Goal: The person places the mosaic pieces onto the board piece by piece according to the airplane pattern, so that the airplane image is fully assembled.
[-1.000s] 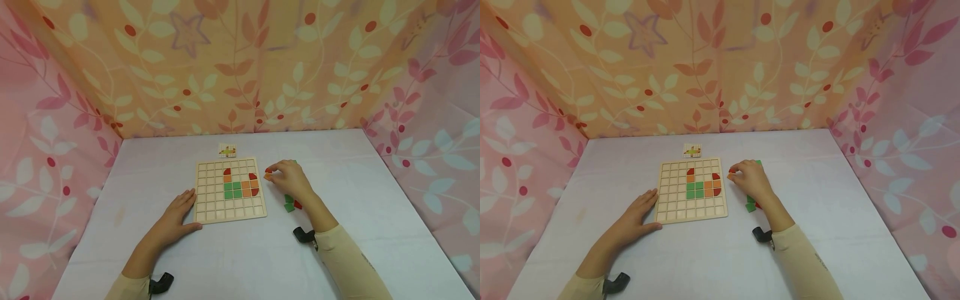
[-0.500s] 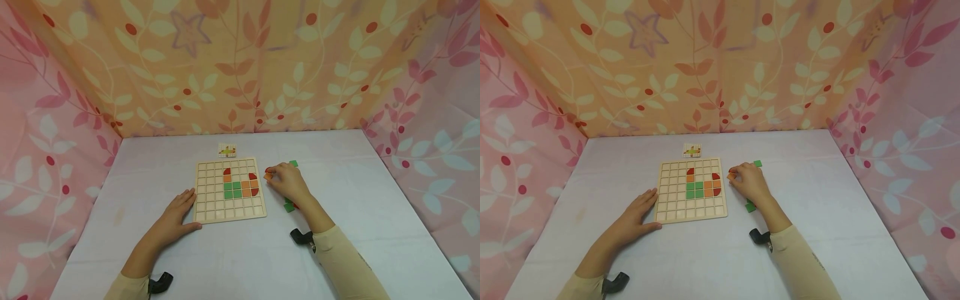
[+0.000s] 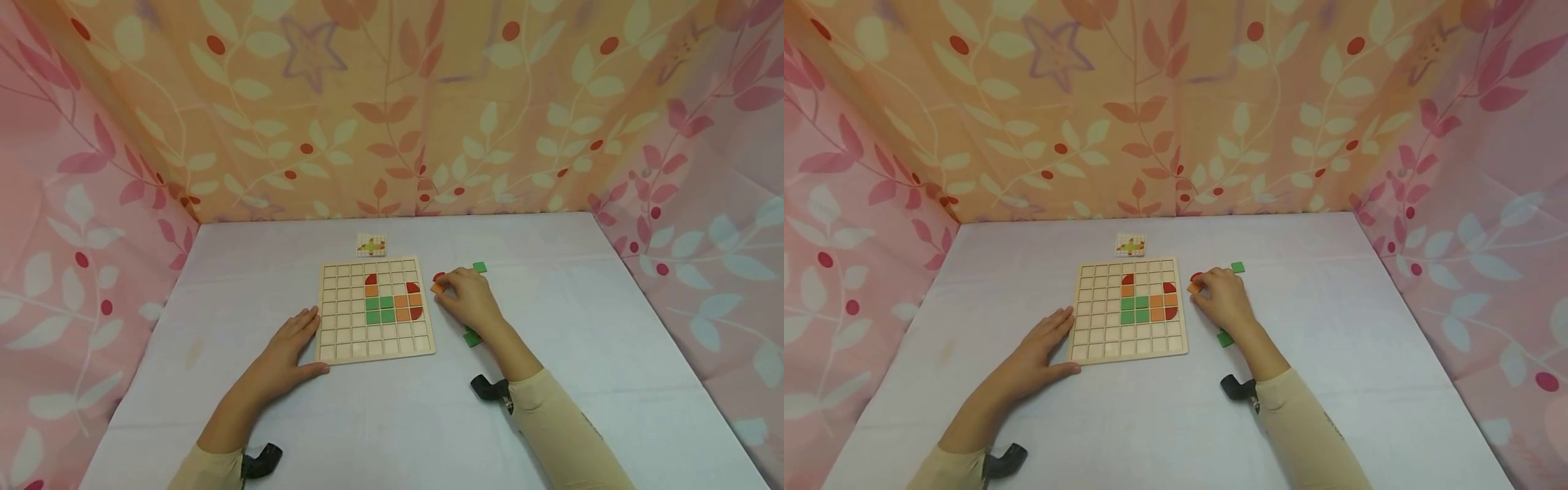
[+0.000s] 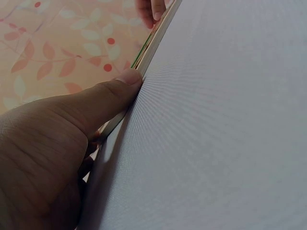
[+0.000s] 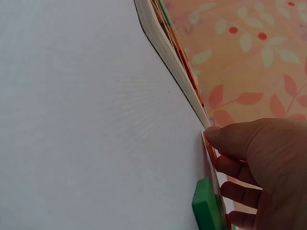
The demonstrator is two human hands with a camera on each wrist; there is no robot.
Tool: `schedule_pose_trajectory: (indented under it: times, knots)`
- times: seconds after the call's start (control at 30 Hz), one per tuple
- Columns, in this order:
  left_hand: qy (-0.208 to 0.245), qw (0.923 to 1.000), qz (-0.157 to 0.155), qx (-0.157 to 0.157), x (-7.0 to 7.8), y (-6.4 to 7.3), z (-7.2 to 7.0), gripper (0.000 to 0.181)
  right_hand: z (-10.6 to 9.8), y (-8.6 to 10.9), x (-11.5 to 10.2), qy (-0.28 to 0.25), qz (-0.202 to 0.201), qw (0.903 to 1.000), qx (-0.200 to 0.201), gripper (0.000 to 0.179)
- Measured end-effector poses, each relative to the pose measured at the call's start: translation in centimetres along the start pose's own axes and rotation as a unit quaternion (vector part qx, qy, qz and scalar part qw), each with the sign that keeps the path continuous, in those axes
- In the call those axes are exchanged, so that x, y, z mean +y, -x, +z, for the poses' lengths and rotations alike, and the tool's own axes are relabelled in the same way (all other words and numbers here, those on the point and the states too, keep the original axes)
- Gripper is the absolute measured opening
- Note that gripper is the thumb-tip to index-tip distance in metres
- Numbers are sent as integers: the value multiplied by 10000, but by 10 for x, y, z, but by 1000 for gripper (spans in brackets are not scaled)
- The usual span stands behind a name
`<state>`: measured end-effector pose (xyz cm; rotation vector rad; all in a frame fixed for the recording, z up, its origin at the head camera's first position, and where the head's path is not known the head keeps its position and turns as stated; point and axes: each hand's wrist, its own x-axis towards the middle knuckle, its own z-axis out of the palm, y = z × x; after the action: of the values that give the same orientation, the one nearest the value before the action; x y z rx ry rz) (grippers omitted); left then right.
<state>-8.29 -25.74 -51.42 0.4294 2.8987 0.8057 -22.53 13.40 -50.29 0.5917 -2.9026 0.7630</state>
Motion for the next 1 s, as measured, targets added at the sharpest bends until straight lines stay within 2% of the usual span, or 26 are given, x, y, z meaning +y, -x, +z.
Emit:
schedule_pose_trajectory:
  times: [0.53, 1.0]
  knots:
    - [-3, 10000, 53, 42, -3, 0, 2, 104, 10, 0, -1, 68, 79, 9993, 370, 25]
    - [35, 9999, 83, 67, -2, 0, 1, 104, 5, 0, -4, 175, 182, 9996, 151, 25]
